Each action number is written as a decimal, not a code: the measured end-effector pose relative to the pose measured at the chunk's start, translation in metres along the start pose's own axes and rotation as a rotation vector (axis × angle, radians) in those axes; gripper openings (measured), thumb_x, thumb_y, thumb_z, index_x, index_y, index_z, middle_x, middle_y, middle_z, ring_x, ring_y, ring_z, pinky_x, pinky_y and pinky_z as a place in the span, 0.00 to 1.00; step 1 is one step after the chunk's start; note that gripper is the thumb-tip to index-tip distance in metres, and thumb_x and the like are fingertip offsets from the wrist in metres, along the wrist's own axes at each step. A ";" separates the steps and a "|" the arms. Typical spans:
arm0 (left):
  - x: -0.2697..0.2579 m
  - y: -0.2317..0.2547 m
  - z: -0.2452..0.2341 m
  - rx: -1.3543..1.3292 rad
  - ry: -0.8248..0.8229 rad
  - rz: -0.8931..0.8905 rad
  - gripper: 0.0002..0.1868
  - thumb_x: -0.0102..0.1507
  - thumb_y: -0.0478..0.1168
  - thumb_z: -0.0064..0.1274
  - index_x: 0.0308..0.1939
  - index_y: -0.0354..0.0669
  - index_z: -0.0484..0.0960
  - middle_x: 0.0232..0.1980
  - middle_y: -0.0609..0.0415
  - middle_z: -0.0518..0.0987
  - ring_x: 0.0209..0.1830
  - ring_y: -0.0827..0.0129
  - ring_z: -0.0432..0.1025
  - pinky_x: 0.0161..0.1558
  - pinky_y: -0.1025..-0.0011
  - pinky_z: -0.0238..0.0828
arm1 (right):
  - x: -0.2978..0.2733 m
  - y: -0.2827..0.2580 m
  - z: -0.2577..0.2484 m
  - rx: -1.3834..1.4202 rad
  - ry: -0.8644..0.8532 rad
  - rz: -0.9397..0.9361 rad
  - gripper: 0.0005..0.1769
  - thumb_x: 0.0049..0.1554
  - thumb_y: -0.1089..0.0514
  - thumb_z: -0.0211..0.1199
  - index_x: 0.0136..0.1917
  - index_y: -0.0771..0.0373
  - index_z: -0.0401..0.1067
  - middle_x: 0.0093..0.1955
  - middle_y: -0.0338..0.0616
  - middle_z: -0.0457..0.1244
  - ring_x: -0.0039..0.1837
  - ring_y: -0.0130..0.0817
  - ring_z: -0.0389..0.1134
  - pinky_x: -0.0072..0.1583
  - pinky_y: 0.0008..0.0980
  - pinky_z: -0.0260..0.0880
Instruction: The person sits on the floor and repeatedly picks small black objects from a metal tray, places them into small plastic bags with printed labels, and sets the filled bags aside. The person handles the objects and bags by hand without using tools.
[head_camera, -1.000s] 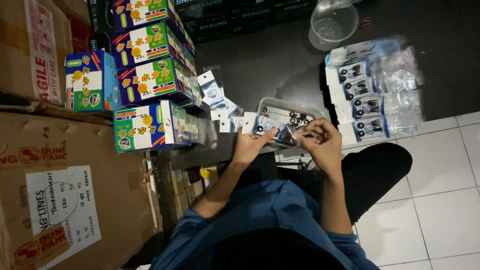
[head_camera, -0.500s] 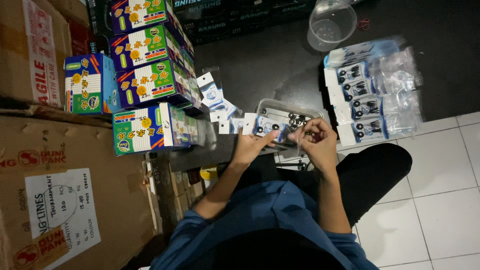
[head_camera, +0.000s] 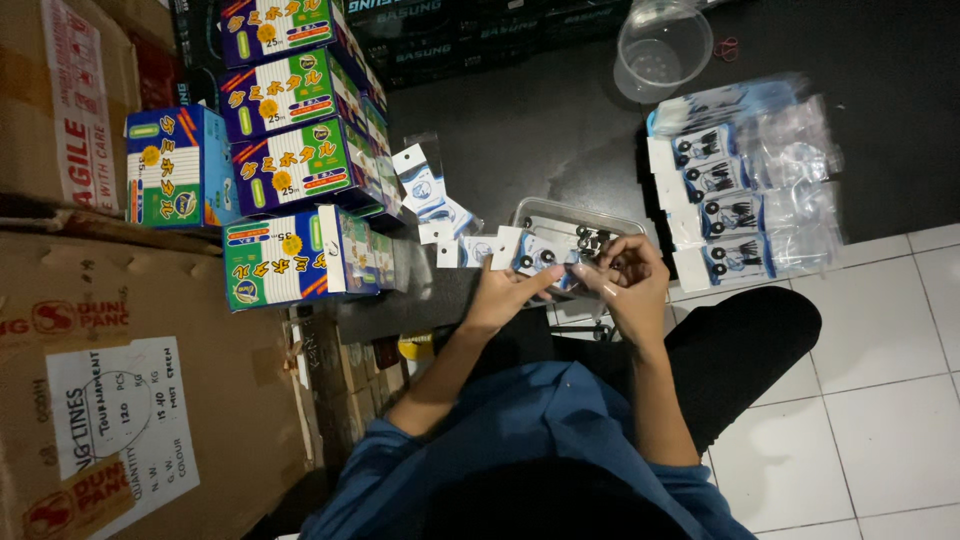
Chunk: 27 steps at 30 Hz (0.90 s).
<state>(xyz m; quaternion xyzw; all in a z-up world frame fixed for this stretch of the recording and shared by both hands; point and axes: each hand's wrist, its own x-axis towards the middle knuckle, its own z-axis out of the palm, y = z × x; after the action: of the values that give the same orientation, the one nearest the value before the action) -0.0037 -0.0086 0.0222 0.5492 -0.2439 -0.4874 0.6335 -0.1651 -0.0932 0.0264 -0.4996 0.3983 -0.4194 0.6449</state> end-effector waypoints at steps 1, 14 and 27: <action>-0.001 -0.004 -0.001 0.000 0.000 0.000 0.17 0.54 0.36 0.72 0.36 0.27 0.80 0.26 0.42 0.82 0.22 0.66 0.79 0.26 0.76 0.75 | 0.001 0.003 -0.001 0.000 0.000 0.000 0.25 0.44 0.69 0.81 0.46 0.70 0.66 0.39 0.52 0.65 0.39 0.29 0.68 0.37 0.23 0.72; 0.006 -0.072 -0.028 -0.134 0.017 -0.026 0.15 0.61 0.38 0.66 0.38 0.27 0.79 0.29 0.41 0.81 0.23 0.56 0.80 0.25 0.65 0.81 | -0.003 0.001 0.001 -0.191 -0.211 -0.202 0.19 0.50 0.69 0.76 0.54 0.70 0.75 0.48 0.54 0.68 0.50 0.37 0.69 0.55 0.38 0.70; -0.005 0.007 0.000 0.004 -0.101 0.000 0.14 0.64 0.41 0.62 0.38 0.32 0.79 0.30 0.45 0.79 0.26 0.58 0.80 0.29 0.67 0.79 | -0.003 0.000 0.001 -0.236 -0.165 -0.117 0.12 0.52 0.63 0.77 0.49 0.68 0.80 0.40 0.52 0.68 0.43 0.31 0.65 0.43 0.35 0.72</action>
<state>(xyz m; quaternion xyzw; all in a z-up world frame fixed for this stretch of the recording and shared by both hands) -0.0031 -0.0051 0.0298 0.5252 -0.2764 -0.5141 0.6193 -0.1649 -0.0898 0.0267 -0.6270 0.3607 -0.3642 0.5865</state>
